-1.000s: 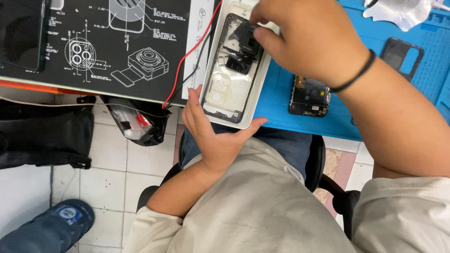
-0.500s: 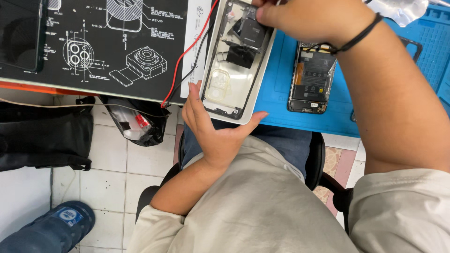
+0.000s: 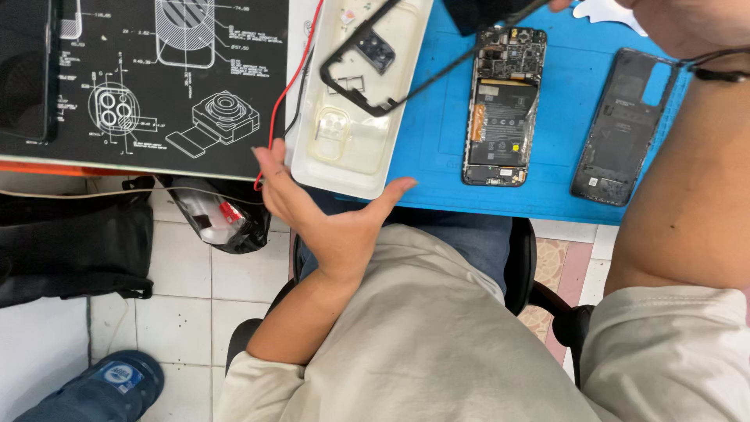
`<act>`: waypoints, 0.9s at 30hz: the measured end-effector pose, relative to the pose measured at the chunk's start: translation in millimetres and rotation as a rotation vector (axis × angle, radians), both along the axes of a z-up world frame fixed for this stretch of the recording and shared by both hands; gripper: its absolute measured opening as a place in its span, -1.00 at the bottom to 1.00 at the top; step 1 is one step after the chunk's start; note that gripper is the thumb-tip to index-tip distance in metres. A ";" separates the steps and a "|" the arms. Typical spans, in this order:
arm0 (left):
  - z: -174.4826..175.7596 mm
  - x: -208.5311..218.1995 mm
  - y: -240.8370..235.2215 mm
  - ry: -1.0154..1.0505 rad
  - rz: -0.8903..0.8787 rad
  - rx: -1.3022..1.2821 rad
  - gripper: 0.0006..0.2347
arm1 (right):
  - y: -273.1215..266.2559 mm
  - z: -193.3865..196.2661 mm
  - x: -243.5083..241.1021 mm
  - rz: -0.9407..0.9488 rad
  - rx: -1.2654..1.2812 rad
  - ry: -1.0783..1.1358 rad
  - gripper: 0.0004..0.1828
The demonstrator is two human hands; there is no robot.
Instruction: The person disassembles a smartphone by removing the back cover and frame, then uses a screwdriver to remove screws and a small internal component. The person handles the phone, back cover, frame, and internal parts on a blue work mat.
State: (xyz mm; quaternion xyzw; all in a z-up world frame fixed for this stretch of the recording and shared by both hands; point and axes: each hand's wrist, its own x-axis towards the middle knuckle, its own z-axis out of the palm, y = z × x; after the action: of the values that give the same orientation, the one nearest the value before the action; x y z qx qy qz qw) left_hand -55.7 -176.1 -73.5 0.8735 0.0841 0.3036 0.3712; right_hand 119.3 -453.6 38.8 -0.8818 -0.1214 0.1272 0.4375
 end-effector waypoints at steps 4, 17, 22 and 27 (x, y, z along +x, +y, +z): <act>23.0 -16.3 -2.3 -0.139 -0.162 -0.050 0.09 | -47.2 5.4 -29.8 -0.090 0.152 0.055 -0.78; 77.7 38.5 -69.6 0.012 -0.724 -0.038 -0.34 | -74.1 8.6 -79.0 -0.146 0.630 0.120 -0.87; 62.2 37.9 -77.1 0.065 -0.826 -0.274 -0.38 | -62.6 13.4 -81.7 -0.139 0.765 0.138 -0.81; 34.4 51.9 -71.0 0.457 -1.192 -1.132 -0.41 | -54.1 5.8 -86.0 -0.219 0.726 0.089 -0.67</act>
State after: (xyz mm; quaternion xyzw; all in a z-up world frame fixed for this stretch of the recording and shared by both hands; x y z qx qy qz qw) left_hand -3.8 -247.1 -39.1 0.4944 -0.1780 -0.2140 0.8235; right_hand 33.3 -507.6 44.7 -0.6708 -0.0443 0.0666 0.7373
